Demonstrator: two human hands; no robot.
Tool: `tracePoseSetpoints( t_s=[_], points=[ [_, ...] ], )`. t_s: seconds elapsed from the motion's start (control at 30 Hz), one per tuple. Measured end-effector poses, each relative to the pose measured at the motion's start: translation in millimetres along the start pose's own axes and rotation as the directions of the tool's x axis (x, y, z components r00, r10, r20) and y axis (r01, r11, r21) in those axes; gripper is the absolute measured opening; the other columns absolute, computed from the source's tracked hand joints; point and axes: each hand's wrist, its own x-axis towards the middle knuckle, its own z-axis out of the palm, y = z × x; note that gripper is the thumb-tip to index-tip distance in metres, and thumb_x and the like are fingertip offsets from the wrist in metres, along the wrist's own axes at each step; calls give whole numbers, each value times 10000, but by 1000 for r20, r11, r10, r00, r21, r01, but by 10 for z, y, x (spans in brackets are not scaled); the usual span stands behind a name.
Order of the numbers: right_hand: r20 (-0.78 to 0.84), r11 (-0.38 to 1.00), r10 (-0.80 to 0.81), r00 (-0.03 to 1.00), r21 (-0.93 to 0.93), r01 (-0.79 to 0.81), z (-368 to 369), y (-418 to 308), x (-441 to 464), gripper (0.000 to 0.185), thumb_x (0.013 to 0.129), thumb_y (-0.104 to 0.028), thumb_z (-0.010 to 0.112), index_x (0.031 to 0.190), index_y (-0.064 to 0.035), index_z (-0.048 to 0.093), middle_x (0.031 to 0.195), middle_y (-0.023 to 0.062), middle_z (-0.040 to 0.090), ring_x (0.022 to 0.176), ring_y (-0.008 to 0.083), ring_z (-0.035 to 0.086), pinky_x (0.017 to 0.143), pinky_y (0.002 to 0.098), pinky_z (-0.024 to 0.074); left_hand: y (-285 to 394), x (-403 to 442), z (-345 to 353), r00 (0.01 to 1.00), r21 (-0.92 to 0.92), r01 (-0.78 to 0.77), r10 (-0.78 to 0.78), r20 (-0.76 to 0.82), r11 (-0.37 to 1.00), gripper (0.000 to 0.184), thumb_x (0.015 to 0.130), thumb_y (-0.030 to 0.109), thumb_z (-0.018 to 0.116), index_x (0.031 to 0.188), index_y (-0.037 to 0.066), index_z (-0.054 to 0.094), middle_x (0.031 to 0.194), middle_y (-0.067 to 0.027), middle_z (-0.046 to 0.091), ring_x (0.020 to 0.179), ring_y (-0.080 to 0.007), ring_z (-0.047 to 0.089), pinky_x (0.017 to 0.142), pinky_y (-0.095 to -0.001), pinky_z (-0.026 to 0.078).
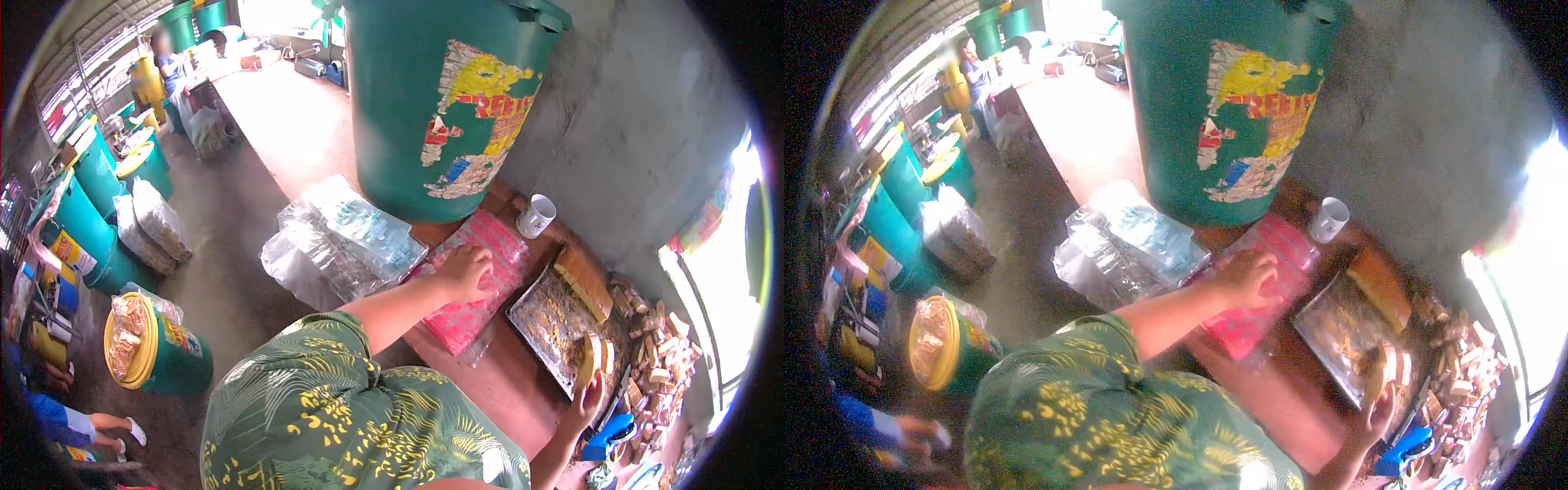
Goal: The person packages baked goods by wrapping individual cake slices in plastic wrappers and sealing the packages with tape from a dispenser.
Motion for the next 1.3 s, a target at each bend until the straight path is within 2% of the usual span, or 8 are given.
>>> tracePoseSetpoints(
  t_s=[0.23,0.57,0.67,0.73,0.83,1.03,1.13,1.3],
  points=[
    [-183,765,393,901,609,-210,-366,81,-920,625,1072,-239,576,1582,30,333,1615,177,430,1401,310,486,1179,419,379,-237,57,295,996,-71,29,-22,90,997,331,844,381,795,740,74,726,1242,-150,714,1134,-315,660,1057,-440,473],
    [-3,772,242,970,607,-190,-419,190,-828,562,1068,-250,605,1537,-17,402,1441,114,563,1151,205,583,1000,364,487,-544,188,243,994,-181,-48,65,88,982,276,902,350,720,862,84,783,1152,-115,754,1041,-299,717,944,-432,556],
    [-28,822,269,963,527,-214,-303,-3,-798,611,1035,-275,663,1535,-75,375,1371,121,553,1217,254,566,1017,422,499,-636,377,182,853,-482,521,-417,314,704,322,984,361,687,1126,80,755,1188,-114,739,1063,-186,681,939,-361,537],
    [-52,798,275,960,570,-197,-296,20,-798,524,1053,-206,627,1510,-53,421,1359,106,577,1201,237,594,1011,395,514,222,333,-21,948,-848,261,-290,134,461,258,1031,248,648,1196,59,704,1211,-91,725,1056,-166,669,932,-349,535],
    [-40,820,267,963,535,-205,-339,133,-819,516,1039,-167,647,1490,-26,439,1341,114,602,1178,224,620,1006,372,521,966,-38,250,976,-737,57,118,183,673,219,1035,218,635,1154,55,721,1344,-96,679,1206,-198,611,1054,-382,450],
    [-162,866,245,956,480,-141,-114,-97,-845,442,1045,-124,635,1445,-21,480,1224,75,652,1067,136,620,926,293,513,1818,-925,468,609,-407,-265,479,632,874,430,951,390,726,1281,116,697,1571,-157,499,1521,-420,348,1246,-630,179],
    [-119,921,193,974,364,-137,-79,-187,-928,461,1014,-58,661,1442,-31,493,1233,70,654,1076,136,624,938,300,513,1566,-729,439,760,-623,-151,493,423,768,527,892,364,797,1320,89,659,1530,-163,522,1474,-401,391,1229,-543,293],
    [188,995,80,979,-74,-67,299,-663,-932,537,894,-40,789,1387,-41,574,1211,96,681,1138,180,643,954,342,533,1215,-807,182,846,60,-258,196,497,964,828,785,528,833,1436,87,574,1548,-96,505,1449,-327,409,1210,-503,298]
  ],
)
